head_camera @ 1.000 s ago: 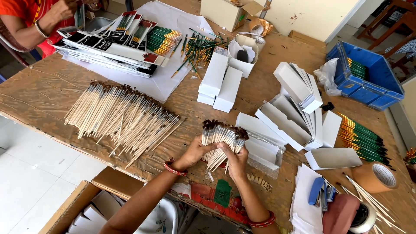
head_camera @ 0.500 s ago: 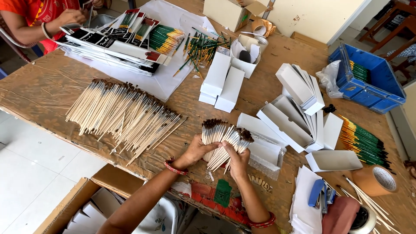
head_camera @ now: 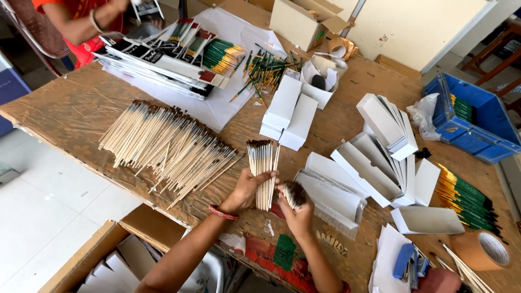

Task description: The person organizes bunches of thin sticks with dark tips and places them into white rectangular boxes. The person also handles plastic packaging and tapes the boxes closed.

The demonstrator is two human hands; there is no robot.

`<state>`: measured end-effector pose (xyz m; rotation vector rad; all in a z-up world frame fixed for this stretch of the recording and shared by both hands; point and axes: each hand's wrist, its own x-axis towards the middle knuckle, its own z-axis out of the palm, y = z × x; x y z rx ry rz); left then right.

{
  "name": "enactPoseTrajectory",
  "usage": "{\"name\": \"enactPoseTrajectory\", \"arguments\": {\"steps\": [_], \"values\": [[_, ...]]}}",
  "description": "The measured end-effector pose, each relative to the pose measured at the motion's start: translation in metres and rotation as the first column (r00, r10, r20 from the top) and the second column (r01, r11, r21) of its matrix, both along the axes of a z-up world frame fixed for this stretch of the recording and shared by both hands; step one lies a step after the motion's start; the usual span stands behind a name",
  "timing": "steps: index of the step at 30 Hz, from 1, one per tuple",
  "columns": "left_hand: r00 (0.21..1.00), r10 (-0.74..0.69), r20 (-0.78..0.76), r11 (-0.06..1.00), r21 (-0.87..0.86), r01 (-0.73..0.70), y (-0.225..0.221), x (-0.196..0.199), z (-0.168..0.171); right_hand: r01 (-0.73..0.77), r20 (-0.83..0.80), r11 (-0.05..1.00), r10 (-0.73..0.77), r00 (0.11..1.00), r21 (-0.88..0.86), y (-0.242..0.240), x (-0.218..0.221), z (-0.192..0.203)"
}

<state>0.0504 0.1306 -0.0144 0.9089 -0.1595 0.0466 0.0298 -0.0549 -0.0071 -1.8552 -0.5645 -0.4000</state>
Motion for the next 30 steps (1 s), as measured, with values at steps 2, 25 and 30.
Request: {"name": "enactPoseTrajectory", "arguments": {"steps": [2, 25, 30], "values": [[0.999, 0.008, -0.04, 1.0, 0.003, -0.008, 0.0, 0.008, -0.001, -0.04, 0.246, 0.992, 0.07, 0.967, -0.122, 0.001, 0.011, 0.001], [0.94, -0.339, 0.038, 0.787, 0.558, 0.262, -0.014, 0.0, -0.023, -0.151, -0.272, 0.895, 0.283, 0.92, 0.42, -0.016, 0.02, -0.034], [0.921, -0.389, 0.032, 0.857, 0.378, 0.349, -0.012, 0.0, -0.026, -0.168, -0.365, 0.885, 0.343, 0.865, 0.435, -0.025, 0.025, -0.04]]}}
